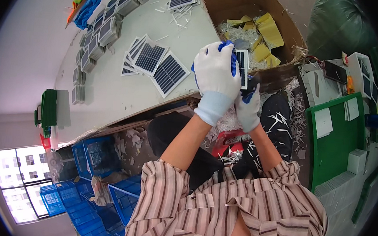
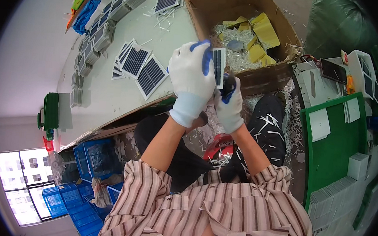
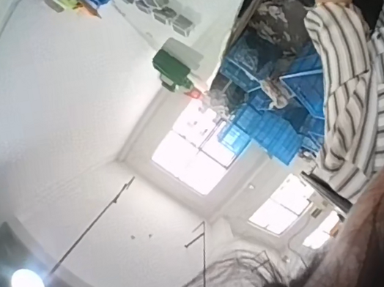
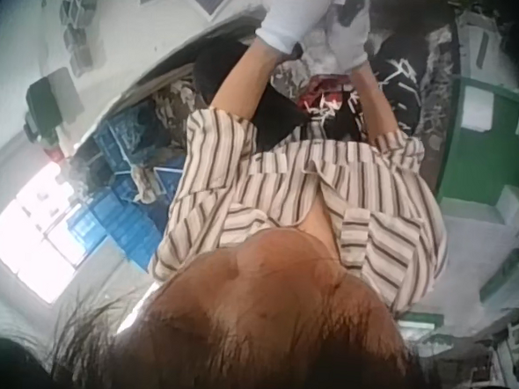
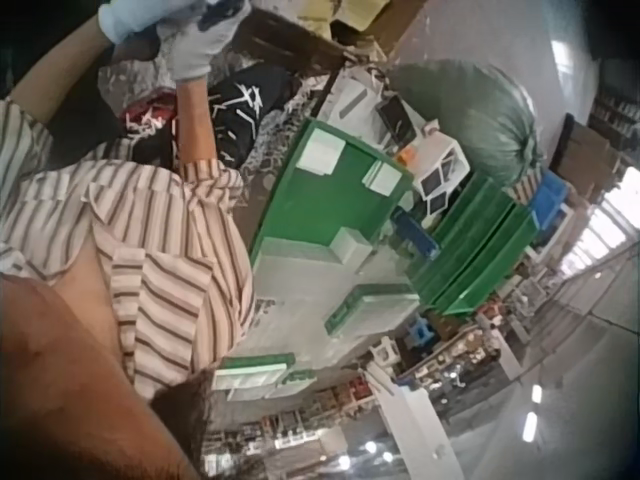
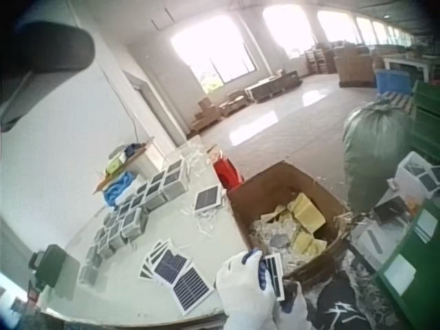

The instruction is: Clean small solar panels with a cloth and stack them into trays.

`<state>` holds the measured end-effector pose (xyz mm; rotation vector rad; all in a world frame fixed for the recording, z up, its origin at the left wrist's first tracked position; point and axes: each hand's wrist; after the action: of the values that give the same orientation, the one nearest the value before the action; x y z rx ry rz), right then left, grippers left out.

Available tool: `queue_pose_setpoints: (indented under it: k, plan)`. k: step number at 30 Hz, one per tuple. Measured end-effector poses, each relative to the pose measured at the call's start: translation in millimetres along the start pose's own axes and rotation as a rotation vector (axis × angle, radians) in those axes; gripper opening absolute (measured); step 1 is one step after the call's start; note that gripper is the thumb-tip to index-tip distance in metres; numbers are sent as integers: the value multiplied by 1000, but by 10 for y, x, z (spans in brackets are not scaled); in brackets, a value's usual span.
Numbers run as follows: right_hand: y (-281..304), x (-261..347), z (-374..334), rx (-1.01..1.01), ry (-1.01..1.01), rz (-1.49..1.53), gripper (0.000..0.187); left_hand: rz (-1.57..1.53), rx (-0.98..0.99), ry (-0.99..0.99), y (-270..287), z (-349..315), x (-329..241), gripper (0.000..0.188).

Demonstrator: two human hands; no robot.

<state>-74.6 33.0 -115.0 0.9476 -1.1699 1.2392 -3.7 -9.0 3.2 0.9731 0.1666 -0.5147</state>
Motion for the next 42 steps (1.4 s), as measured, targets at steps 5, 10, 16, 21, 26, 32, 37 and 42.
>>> queue_pose_setpoints:
  k: [5,10,16,21,26,32,37,42]
  plan:
    - [-360,-395,462,63,-348,975,33,2,47,-14,27,17,-43,39]
    - [-361,-999,854,105,-196,214,50,-76,68,-53,-19,36,-23,40]
    - [487,229,793,85,608,-386,45,-155,14,29,37,-15,28,41]
    - [1234,511,696,236,559,-654,41,-328,-76,-23,283,-77,350,42]
    - [2546,906,595,222,-571,-587,17,44,216,-9,740,-421,591,40]
    - [4009,295,581,367,-805,-1063,19,-258,351,-43,610,-194,248,44]
    - [3722,-32,532,378,-666,-1150,26,-5,128,-80,459,-42,439,46]
    - [2625,93,355,-31,-23,-1129,26,34,156,-22,314,-201,276,46]
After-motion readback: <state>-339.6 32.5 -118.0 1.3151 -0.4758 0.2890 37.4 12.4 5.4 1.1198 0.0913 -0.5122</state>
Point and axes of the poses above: each hand's wrist, its own z-axis towards the middle knuckle, its own y-axis out of the back of the hand, x = y × z, and after that the axes turned 12 degrees about -z, right-handed
